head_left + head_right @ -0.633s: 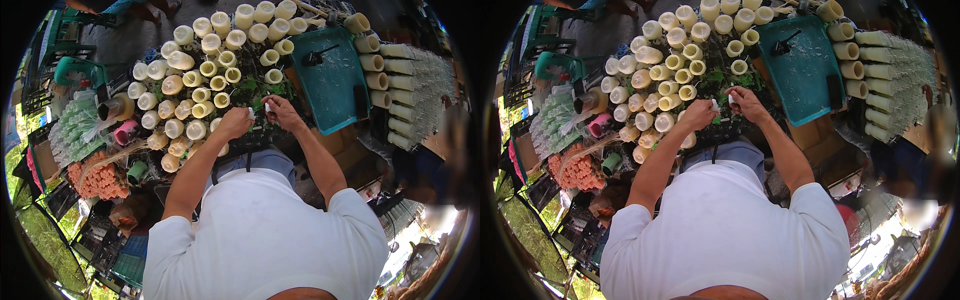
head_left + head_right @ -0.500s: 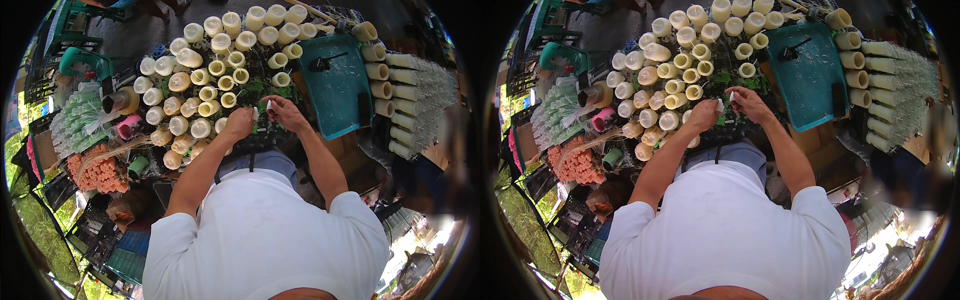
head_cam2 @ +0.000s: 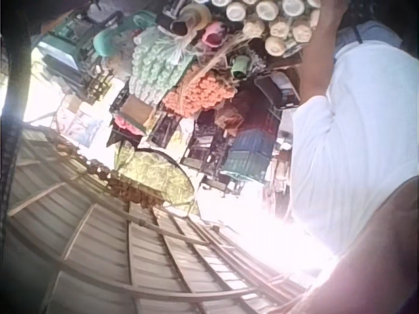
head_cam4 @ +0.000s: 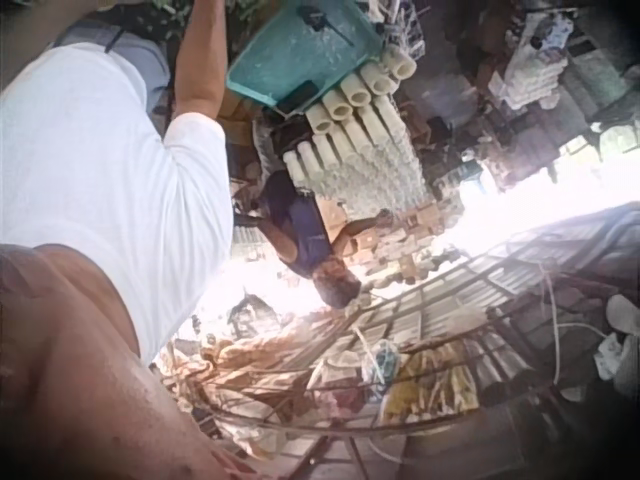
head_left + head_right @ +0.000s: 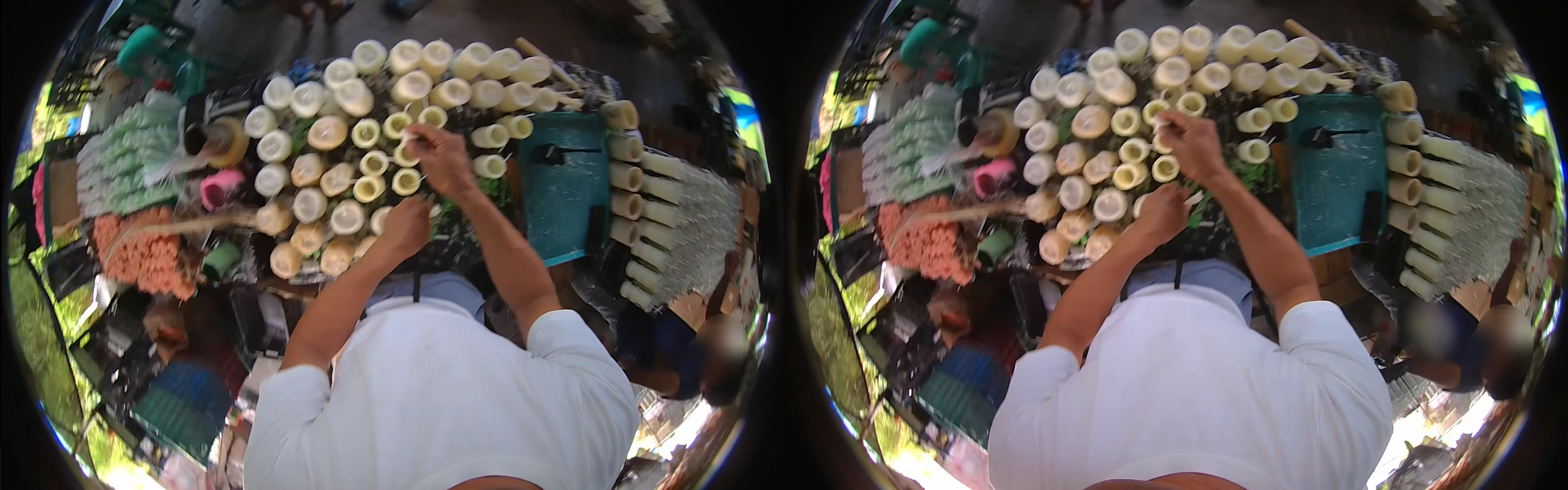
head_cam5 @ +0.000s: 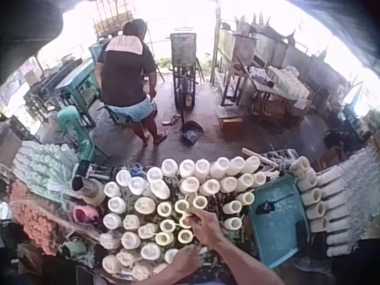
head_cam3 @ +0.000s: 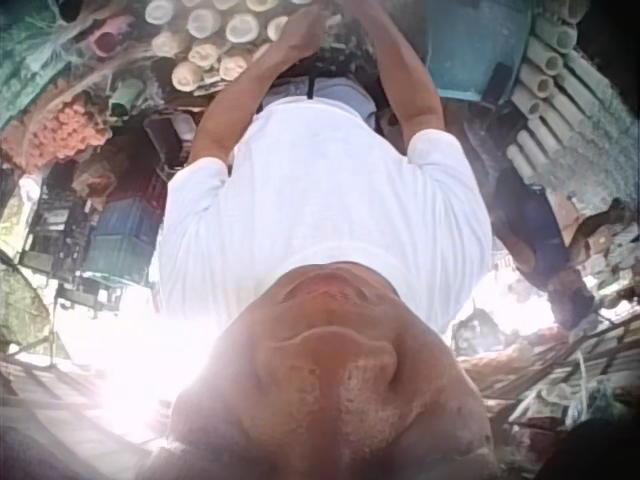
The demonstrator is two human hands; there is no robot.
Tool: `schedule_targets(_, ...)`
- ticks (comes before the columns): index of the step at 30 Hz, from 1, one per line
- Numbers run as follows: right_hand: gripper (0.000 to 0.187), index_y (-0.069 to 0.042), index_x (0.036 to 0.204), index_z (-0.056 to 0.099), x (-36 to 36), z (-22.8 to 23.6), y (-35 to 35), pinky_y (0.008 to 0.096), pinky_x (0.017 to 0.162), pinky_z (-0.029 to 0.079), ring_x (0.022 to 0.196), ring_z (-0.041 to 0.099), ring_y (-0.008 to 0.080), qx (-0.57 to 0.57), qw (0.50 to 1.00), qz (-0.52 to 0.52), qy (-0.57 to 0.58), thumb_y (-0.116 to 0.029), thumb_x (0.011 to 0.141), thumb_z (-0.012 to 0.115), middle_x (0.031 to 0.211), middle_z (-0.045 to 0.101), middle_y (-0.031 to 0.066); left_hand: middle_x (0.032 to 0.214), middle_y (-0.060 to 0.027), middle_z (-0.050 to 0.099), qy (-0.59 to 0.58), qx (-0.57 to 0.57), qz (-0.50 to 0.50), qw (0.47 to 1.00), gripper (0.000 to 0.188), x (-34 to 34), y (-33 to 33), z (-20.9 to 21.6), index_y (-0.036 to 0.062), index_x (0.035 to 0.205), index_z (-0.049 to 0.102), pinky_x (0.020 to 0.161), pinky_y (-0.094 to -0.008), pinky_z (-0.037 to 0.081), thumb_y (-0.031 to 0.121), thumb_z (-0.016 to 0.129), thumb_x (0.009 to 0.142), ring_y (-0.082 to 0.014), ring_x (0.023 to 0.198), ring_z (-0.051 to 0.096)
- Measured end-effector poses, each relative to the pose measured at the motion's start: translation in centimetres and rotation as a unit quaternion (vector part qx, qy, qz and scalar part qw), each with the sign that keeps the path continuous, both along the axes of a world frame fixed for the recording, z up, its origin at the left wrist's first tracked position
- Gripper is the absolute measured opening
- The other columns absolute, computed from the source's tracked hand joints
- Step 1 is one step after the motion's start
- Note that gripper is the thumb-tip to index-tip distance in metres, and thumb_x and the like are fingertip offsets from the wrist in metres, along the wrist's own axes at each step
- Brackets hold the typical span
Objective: The person inserts wicks into numerous small white candle cups arranged on a table. They then retrieve a long white sheet, tear it into strips, and place the strips on the table among the candles.
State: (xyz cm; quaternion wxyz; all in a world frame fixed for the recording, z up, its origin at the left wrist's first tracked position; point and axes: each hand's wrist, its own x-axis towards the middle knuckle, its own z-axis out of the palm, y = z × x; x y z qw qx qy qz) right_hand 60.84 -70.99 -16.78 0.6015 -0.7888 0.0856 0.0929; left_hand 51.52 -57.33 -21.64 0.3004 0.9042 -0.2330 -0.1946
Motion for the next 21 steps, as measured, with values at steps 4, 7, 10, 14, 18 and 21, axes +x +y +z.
schedule_targets(4, 0.03, 0.002, 0.129, 0.065, -0.7, -3.2, -0.7, 0.0255, 0.08, 0.053, 0.091, 0.064, 0.0096, 0.047, 0.998, -0.016, -0.031, -0.003, 0.1, 0.063, 0.103, 0.071, 0.0052, 0.098, -0.0167, 0.067, -0.099, 0.002, 0.142, 0.985, 0.024, 6.6, 4.2, 7.4, 0.0038, 0.11, 0.068, 0.075, -0.0492, 0.054, 0.011, 0.07, 0.087, -0.0392, 0.086, 0.067)
schedule_targets(7, 0.032, 0.005, 0.132, 0.06, -1.2, -3.1, -0.5, 0.0275, 0.079, 0.055, 0.091, 0.065, 0.0117, 0.226, 0.968, -0.043, 0.098, -0.005, 0.102, 0.062, 0.104, 0.069, 0.0079, 0.106, -0.0195, 0.065, -0.147, 0.016, 0.183, 0.972, 0.028, 12.7, 7.2, 6.0, 0.0009, 0.114, 0.066, 0.081, -0.0488, 0.053, 0.008, 0.07, 0.087, -0.0416, 0.096, 0.065)
schedule_targets(10, 0.03, 0.006, 0.129, 0.06, -1.7, -2.7, -0.2, 0.029, 0.081, 0.058, 0.091, 0.066, 0.0133, 0.247, 0.963, -0.054, 0.096, -0.005, 0.102, 0.062, 0.105, 0.069, 0.0094, 0.11, -0.0191, 0.065, -0.127, 0.051, 0.119, 0.983, 0.03, 15.8, 7.1, 5.6, 0.002, 0.116, 0.066, 0.084, -0.048, 0.053, 0.014, 0.07, 0.089, -0.0409, 0.101, 0.065)
schedule_targets(14, 0.026, 0.006, 0.124, 0.062, -1.8, -3.6, 0.2, 0.0293, 0.081, 0.059, 0.089, 0.068, 0.0149, 0.195, 0.976, -0.07, 0.062, 0.002, 0.098, 0.061, 0.104, 0.069, 0.0099, 0.102, -0.0171, 0.068, -0.107, 0.09, 0.03, 0.99, 0.018, 17.5, 7.3, 3.5, 0.0057, 0.105, 0.07, 0.082, -0.0498, 0.054, 0.015, 0.065, 0.09, -0.0388, 0.097, 0.067)
schedule_targets(18, 0.023, 0.003, 0.113, 0.066, -1.5, -4.1, 0.9, 0.0302, 0.08, 0.058, 0.09, 0.07, 0.017, 0.067, 0.994, -0.068, -0.049, 0.009, 0.092, 0.063, 0.1, 0.068, 0.0088, 0.094, -0.0176, 0.07, -0.102, 0.045, 0.018, 0.994, 0.016, 17.9, 8.7, 1.5, 0.0087, 0.1, 0.074, 0.082, -0.0496, 0.053, 0.015, 0.064, 0.089, -0.0399, 0.092, 0.067)
schedule_targets(21, 0.024, 0.0, 0.105, 0.068, -1.4, -4.5, 1.7, 0.0307, 0.075, 0.058, 0.083, 0.071, 0.0189, -0.011, 0.987, -0.075, -0.14, 0.013, 0.085, 0.068, 0.098, 0.069, 0.0089, 0.097, -0.017, 0.074, -0.097, -0.012, 0.051, 0.994, 0.018, 18.1, 9.2, 2.0, 0.0081, 0.1, 0.076, 0.084, -0.0481, 0.054, 0.015, 0.065, 0.087, -0.0371, 0.093, 0.069)
